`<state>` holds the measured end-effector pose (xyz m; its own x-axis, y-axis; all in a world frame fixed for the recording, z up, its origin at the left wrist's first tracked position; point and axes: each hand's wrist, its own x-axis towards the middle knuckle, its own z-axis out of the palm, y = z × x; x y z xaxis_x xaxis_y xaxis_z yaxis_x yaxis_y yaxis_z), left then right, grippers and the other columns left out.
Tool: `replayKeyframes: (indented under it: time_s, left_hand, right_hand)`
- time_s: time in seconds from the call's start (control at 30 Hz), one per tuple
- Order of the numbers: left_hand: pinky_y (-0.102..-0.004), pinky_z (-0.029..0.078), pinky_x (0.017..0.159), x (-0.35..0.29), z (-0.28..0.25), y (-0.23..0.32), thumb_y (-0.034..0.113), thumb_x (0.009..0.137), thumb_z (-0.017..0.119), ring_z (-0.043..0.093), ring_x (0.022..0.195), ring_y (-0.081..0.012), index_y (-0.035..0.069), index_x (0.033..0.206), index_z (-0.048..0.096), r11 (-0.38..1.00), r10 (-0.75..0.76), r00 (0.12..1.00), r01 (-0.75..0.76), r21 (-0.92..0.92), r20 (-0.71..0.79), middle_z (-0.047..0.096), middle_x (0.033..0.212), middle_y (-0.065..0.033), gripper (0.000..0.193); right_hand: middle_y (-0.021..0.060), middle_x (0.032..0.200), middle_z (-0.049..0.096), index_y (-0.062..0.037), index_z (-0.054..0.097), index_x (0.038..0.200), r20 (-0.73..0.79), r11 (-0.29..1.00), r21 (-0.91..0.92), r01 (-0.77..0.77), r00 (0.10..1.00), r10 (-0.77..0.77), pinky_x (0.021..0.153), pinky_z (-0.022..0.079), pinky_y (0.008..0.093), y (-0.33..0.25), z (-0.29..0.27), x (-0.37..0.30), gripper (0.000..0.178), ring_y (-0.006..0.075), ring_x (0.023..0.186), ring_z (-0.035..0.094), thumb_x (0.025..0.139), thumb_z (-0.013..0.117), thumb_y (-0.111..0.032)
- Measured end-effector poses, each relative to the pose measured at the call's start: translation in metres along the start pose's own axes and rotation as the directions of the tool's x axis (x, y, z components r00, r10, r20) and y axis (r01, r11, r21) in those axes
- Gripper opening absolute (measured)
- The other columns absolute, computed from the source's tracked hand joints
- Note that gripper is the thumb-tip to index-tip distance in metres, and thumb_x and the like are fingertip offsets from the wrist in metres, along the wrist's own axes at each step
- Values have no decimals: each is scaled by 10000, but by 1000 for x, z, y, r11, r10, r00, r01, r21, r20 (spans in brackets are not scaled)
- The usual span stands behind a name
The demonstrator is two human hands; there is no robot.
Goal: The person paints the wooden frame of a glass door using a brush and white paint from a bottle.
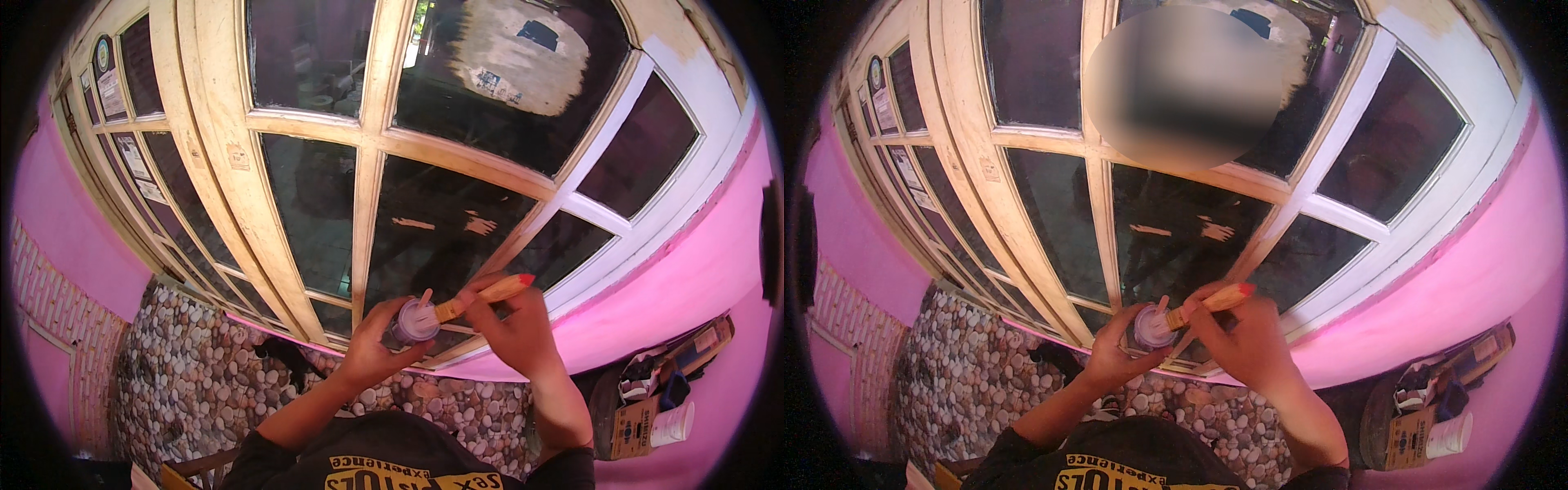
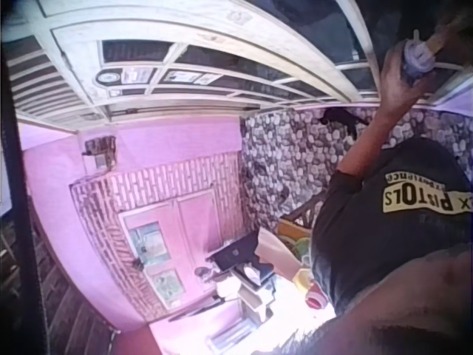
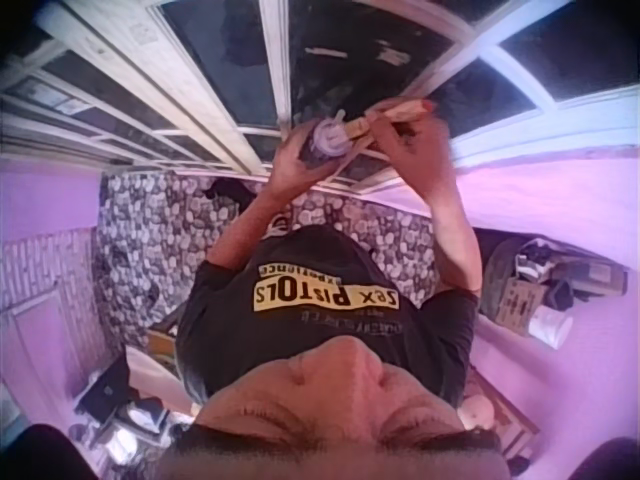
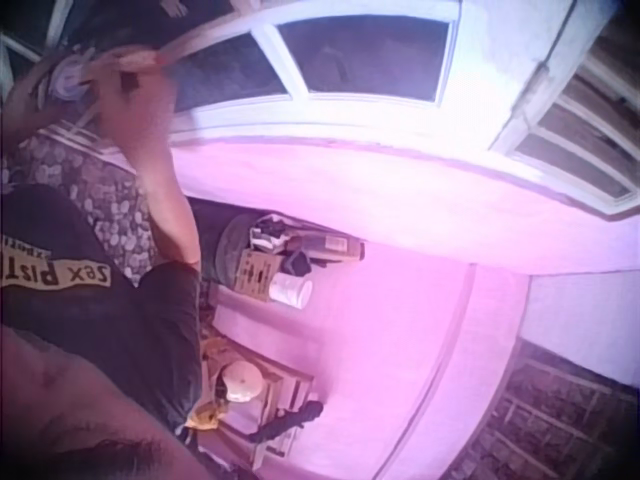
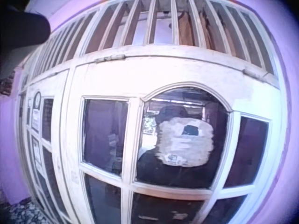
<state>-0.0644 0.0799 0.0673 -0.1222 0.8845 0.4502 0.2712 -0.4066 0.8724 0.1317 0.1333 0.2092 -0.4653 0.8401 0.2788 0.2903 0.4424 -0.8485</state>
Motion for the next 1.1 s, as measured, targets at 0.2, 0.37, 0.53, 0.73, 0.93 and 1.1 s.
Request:
replayKeyframes:
  time_s: [0.2, 0.37, 0.53, 0.73, 0.93, 1.1]
  left_hand:
    - [-391, 520, 1015, 4, -1, 3, 219, 768, 925, 671, 1181, -304, 8, 1370, 580, 999, -45, 999, 45, -19, 13, 663, 1284, -188, 725]
    - [-385, 524, 1007, 6, 1, 2, 233, 766, 930, 672, 1176, -299, 11, 1371, 580, 999, -35, 999, 35, 3, 3, 666, 1280, -183, 733]
    - [-379, 534, 983, 13, 1, 8, 234, 765, 930, 682, 1153, -292, 11, 1359, 584, 1000, -14, 1000, 14, 11, 11, 674, 1254, -172, 723]
    - [-374, 546, 954, 13, 2, 11, 233, 763, 931, 698, 1116, -290, 13, 1353, 588, 1000, 25, 1000, -25, 17, -3, 686, 1228, -166, 717]
    - [-388, 540, 970, 14, 7, 10, 259, 763, 930, 687, 1134, -298, 0, 1349, 586, 998, -43, 999, 41, 39, 29, 684, 1234, -184, 728]
    - [-397, 558, 966, 5, 0, 6, 271, 723, 958, 706, 1111, -267, -48, 1339, 577, 999, -46, 999, 46, 12, 3, 711, 1192, -182, 792]
  right_hand:
    - [74, 815, 713, 28, 698, 1070, -104, 949, 269, -163, 975, 197, 585, 511, 238, 8, -7, 4, 170, 102, 699, 663, 1009, 692, -131]
    - [102, 795, 707, 21, 684, 1053, -146, 871, 449, -199, 946, 291, 555, 514, 252, 33, -10, 0, 188, 128, 619, 653, 1023, 682, -164]
    - [123, 791, 722, -7, 680, 1028, -177, 685, 709, -167, 898, 403, 533, 568, 310, 52, -4, -9, 204, 184, 588, 689, 1028, 685, -211]
    - [114, 751, 723, -23, 676, 1006, -159, 545, 826, -142, 869, 468, 524, 596, 333, 52, 3, -16, 222, 218, 581, 714, 1035, 676, -243]
    - [101, 735, 722, -16, 681, 1040, -185, 505, 853, -134, 826, 532, 531, 593, 309, 56, 3, -25, 259, 201, 577, 705, 1062, 623, -268]
    - [139, 855, 741, -15, 634, 1086, -260, 564, 825, 33, 909, 327, 601, 600, 350, 18, -34, -15, 215, 237, 678, 726, 1052, 643, -227]
